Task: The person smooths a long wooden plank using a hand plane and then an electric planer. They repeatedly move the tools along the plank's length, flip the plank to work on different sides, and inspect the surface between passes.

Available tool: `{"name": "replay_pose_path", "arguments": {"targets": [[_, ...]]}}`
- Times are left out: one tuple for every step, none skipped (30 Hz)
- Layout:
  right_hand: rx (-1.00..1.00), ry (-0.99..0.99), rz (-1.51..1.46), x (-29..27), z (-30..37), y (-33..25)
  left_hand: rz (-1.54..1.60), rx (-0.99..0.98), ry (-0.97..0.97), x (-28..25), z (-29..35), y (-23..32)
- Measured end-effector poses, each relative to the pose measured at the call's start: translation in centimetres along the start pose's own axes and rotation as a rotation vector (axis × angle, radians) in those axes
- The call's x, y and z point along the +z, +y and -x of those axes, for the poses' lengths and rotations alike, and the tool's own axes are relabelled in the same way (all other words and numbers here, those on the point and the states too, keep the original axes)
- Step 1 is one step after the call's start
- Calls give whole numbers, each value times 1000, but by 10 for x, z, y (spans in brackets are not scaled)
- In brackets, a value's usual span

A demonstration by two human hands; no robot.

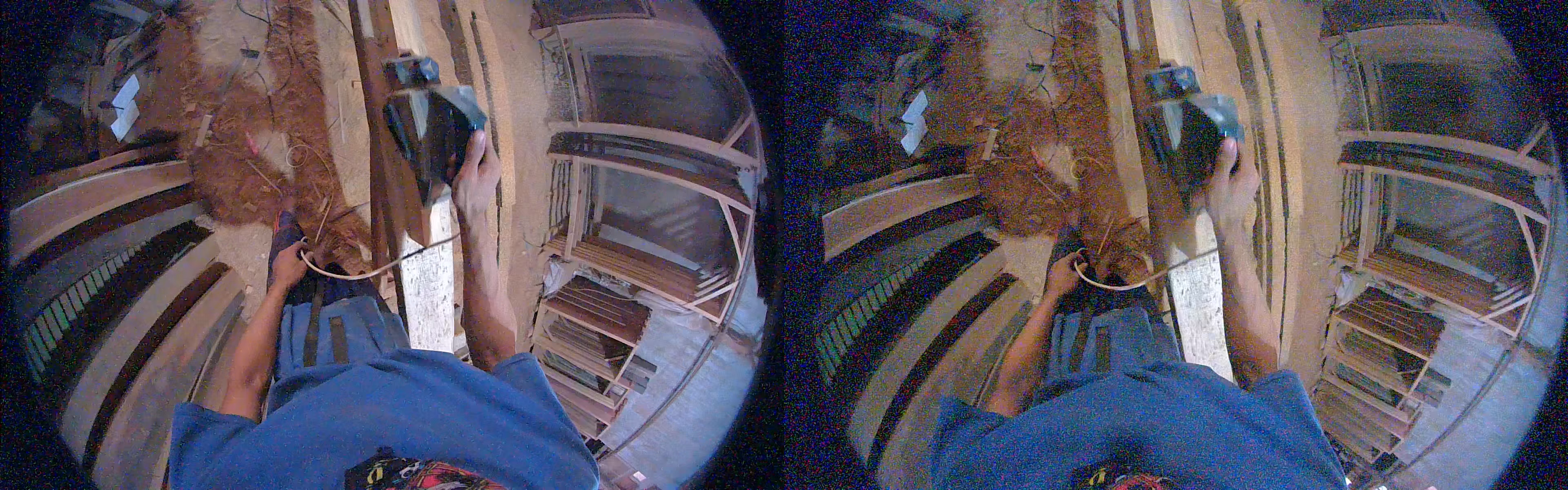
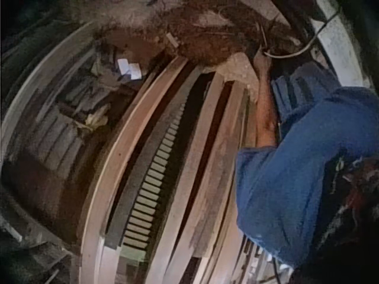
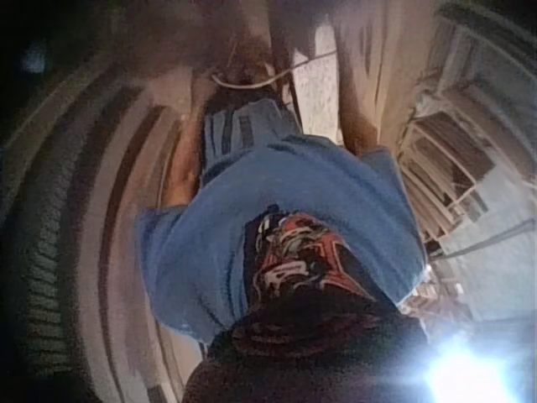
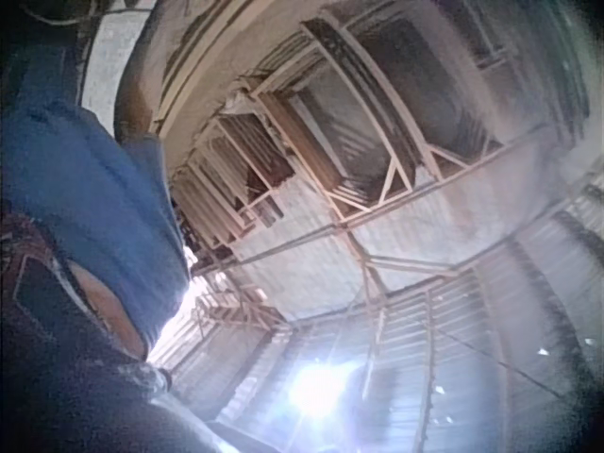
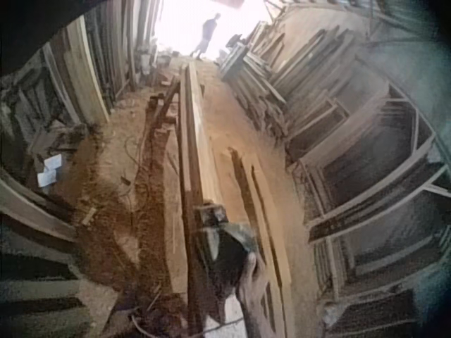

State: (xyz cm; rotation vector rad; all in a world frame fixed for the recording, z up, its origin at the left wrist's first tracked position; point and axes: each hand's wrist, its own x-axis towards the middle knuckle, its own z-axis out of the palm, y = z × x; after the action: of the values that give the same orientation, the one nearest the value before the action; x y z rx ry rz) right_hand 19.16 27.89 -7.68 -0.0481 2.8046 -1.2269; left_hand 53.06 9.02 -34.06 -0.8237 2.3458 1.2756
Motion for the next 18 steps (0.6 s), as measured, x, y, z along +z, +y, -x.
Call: {"name": "replay_pose_path", "arguments": {"targets": [[-33,9,-20,10,-19,-10,-54,-17,-23,-4,-4,0],[-51,27,-34,20,-36,-20,-30,-10,-41,-7,-7,-2],[-69,46,-47,31,-54,-31,-22,-30,-77,-12,-10,-4],[-85,64,-59,41,-72,-42,-10,-66,-118,-16,-12,-6],[-116,79,-48,51,-91,-55,8,-30,-108,-20,-14,-7],[-124,95,-30,61,-109,-66,30,-13,-101,-24,-15,-8],[-227,116,-28,70,-128,-77,52,3,-96,-26,-15,-8],[-259,153,-5,79,-144,-88,50,70,-54,-28,-16,-6],[-326,160,11,86,-156,-95,48,137,-16,-29,-17,-5],[-343,181,44,92,-167,-102,45,204,19,-31,-17,-2],[-378,202,65,97,-176,-108,68,185,18,-31,-18,1],[-394,207,71,98,-177,-108,90,167,13,-32,-20,2],[-409,197,64,99,-179,-109,116,148,8,-32,-20,4],[-416,183,53,99,-176,-107,177,113,-58,-32,-21,4],[-414,166,34,96,-170,-104,184,71,-39,-31,-20,3],[-403,138,12,93,-162,-99,218,73,3,-27,-19,-1],[-383,114,-12,88,-152,-93,250,61,50,-24,-14,-5],[-359,88,-34,81,-139,-86,24,239,196,-19,-14,-11]]}}
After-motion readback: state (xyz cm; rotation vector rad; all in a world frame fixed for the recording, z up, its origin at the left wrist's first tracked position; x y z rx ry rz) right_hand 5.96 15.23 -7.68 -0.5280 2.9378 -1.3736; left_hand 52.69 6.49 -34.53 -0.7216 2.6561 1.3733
